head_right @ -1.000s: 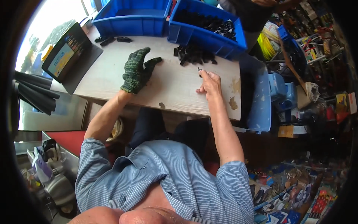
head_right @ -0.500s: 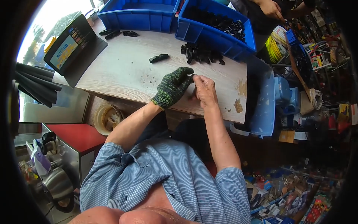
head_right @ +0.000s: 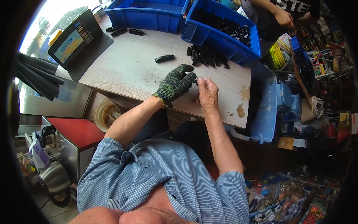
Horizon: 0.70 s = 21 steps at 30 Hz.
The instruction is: Assembling small black components from blue storage bins on a workbench.
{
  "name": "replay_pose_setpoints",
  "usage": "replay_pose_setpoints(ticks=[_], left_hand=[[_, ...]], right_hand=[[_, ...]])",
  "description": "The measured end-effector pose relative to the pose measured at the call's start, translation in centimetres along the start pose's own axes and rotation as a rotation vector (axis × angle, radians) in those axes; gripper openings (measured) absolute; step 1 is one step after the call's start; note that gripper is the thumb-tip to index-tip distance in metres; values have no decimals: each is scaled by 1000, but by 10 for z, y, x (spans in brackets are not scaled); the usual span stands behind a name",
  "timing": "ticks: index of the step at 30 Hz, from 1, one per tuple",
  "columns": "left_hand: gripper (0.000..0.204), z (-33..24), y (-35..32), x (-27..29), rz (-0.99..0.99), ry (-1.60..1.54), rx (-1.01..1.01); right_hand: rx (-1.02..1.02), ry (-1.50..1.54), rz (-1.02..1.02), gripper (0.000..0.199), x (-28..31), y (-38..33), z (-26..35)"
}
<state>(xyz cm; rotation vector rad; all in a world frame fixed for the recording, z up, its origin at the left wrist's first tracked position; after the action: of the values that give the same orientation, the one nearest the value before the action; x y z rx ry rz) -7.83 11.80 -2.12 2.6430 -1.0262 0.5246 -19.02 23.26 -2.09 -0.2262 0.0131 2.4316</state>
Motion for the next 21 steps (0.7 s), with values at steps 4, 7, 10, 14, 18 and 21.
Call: replay_pose_setpoints(ticks=[4,7,10,14,18,21], left_hand=[[41,-6,13,61,-309,645,-126],[30,1,17,72,-202,831,-99],[22,-2,8,67,-190,957,-227],[22,-7,-5,57,-143,978,-350],[34,-9,-12,61,-223,990,-419],[35,-9,-12,57,-195,1004,-500]], right_hand=[[-58,147,-141,34,-10,-8,5],[-70,196,-229,34,-6,-8,5],[-60,233,-234,32,-6,-7,3],[-59,242,-258,30,-5,-7,2],[-22,225,-252,29,-4,-6,3],[-32,243,-270,30,-4,-8,2]])
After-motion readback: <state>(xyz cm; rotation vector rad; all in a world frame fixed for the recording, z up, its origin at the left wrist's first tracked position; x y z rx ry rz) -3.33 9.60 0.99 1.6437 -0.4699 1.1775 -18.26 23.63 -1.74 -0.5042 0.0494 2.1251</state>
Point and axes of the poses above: each hand's wrist, its own y-axis towards the middle knuckle, its own x-axis out of the back of the hand, z = x × y, the point moved 4 cm from there along y, towards the middle knuckle, and after that the axes turned 13 degrees about y, right-handed, at the moved point
